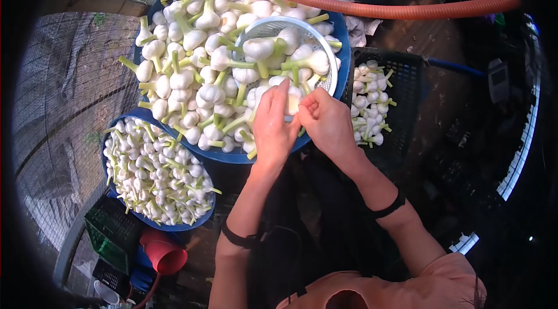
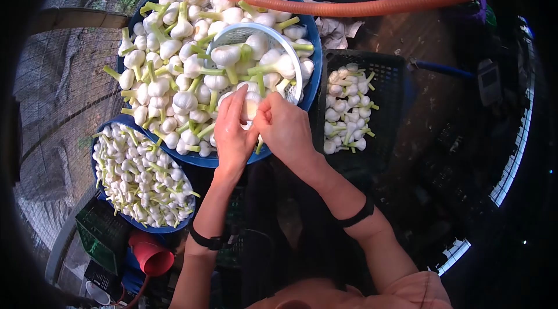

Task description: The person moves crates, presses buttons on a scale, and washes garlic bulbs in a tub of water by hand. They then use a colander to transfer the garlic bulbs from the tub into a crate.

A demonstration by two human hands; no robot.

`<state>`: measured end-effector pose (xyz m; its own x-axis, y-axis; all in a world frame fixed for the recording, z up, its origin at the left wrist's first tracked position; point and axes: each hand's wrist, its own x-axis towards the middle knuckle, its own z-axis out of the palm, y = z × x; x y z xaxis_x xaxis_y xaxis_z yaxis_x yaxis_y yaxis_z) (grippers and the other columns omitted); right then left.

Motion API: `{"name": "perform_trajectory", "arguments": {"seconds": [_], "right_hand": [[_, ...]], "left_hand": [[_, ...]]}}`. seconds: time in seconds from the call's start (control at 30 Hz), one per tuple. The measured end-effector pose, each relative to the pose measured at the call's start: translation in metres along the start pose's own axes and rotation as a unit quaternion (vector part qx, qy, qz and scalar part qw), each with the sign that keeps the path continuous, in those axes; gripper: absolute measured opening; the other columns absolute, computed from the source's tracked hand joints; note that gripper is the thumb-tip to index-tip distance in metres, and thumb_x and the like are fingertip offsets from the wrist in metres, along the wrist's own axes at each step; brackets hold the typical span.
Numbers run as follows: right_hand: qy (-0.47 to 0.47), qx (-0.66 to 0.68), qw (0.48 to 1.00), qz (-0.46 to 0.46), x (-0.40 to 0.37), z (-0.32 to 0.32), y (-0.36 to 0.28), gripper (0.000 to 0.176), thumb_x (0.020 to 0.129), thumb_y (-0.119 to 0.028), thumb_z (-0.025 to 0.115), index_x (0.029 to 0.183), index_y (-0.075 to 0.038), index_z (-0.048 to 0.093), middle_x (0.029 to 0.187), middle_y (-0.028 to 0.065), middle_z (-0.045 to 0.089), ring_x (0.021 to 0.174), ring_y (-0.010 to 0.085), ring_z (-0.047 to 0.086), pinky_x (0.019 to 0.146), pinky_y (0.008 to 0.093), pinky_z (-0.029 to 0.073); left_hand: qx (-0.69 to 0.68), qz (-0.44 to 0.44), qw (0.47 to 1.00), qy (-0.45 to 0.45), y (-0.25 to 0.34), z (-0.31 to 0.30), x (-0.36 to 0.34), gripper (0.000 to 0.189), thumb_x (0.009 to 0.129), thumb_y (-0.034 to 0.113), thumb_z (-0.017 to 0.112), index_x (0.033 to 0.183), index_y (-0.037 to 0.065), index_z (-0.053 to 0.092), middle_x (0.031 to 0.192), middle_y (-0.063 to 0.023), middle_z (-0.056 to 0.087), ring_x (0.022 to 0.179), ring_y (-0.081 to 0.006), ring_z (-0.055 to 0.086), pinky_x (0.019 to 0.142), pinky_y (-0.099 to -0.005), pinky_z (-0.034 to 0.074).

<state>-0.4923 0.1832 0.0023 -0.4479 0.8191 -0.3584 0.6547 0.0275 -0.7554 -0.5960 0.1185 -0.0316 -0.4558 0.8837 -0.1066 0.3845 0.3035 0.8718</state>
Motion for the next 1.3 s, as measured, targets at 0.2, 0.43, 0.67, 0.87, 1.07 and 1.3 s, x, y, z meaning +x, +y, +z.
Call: {"name": "perform_trajectory", "arguments": {"seconds": [0.2, 0.43, 0.67, 0.87, 1.07, 1.3], "right_hand": [[-0.400, 0.286, 0.855, 0.165, -0.013, -0.065, -0.001, 0.021, 0.089, -0.021, 0.061, 0.087, 0.001, 0.061, 0.072, 0.0074, 0.065, 0.061, 0.0150, 0.064, 0.056, 0.0280, 0.051], [0.085, 0.287, 0.944, 0.137, 0.043, -0.144, 0.076, 0.035, 0.092, -0.030, 0.058, 0.104, 0.003, 0.063, 0.090, 0.0126, 0.066, 0.076, 0.0136, 0.065, 0.068, 0.0261, 0.054], [0.065, 0.061, 0.988, 0.122, 0.056, -0.078, 0.064, 0.034, 0.096, -0.025, 0.051, 0.108, 0.006, 0.061, 0.079, 0.0108, 0.065, 0.065, 0.0119, 0.061, 0.062, 0.0247, 0.050], [-0.066, 0.137, 0.950, 0.274, 0.063, -0.041, 0.072, 0.047, 0.096, -0.043, 0.047, 0.116, -0.003, 0.058, 0.098, 0.0069, 0.066, 0.083, 0.0131, 0.064, 0.070, 0.0275, 0.053], [-0.103, 0.215, 0.921, 0.308, 0.062, -0.041, 0.081, 0.055, 0.096, -0.052, 0.041, 0.127, -0.007, 0.049, 0.110, 0.0065, 0.063, 0.091, 0.0153, 0.064, 0.076, 0.0304, 0.053], [-0.056, 0.163, 0.942, 0.287, 0.060, -0.034, 0.083, 0.050, 0.097, -0.047, 0.042, 0.120, -0.004, 0.054, 0.102, 0.0057, 0.064, 0.081, 0.0127, 0.066, 0.065, 0.0259, 0.056]], "left_hand": [[-0.061, -0.078, 0.995, 0.010, -0.004, -0.004, 0.006, 0.060, 0.072, 0.008, 0.077, 0.126, 0.001, 0.052, 0.108, -0.0110, 0.059, 0.087, -0.0185, 0.060, 0.070, -0.0283, 0.051], [-0.277, -0.258, 0.926, 0.011, -0.026, -0.006, 0.018, 0.068, 0.075, 0.018, 0.076, 0.131, -0.004, 0.045, 0.119, -0.0179, 0.056, 0.097, -0.0197, 0.058, 0.081, -0.0285, 0.049], [-0.074, -0.183, 0.978, 0.068, -0.038, -0.023, 0.019, 0.068, 0.080, 0.019, 0.069, 0.137, -0.001, 0.038, 0.127, -0.0197, 0.046, 0.100, -0.0252, 0.053, 0.077, -0.0339, 0.049], [0.035, -0.274, 0.921, 0.275, -0.113, -0.071, -0.010, 0.056, 0.083, 0.021, 0.067, 0.130, -0.001, 0.044, 0.124, -0.0199, 0.048, 0.107, -0.0318, 0.051, 0.092, -0.0389, 0.042], [-0.051, -0.313, 0.898, 0.305, -0.157, -0.093, -0.008, 0.045, 0.085, 0.020, 0.064, 0.123, -0.001, 0.053, 0.112, -0.0180, 0.054, 0.100, -0.0279, 0.056, 0.086, -0.0353, 0.046], [0.254, -0.166, 0.895, 0.327, -0.219, -0.155, 0.047, 0.038, 0.081, 0.019, 0.068, 0.114, 0.000, 0.059, 0.117, -0.0187, 0.055, 0.099, -0.0268, 0.058, 0.080, -0.0339, 0.048]]}}
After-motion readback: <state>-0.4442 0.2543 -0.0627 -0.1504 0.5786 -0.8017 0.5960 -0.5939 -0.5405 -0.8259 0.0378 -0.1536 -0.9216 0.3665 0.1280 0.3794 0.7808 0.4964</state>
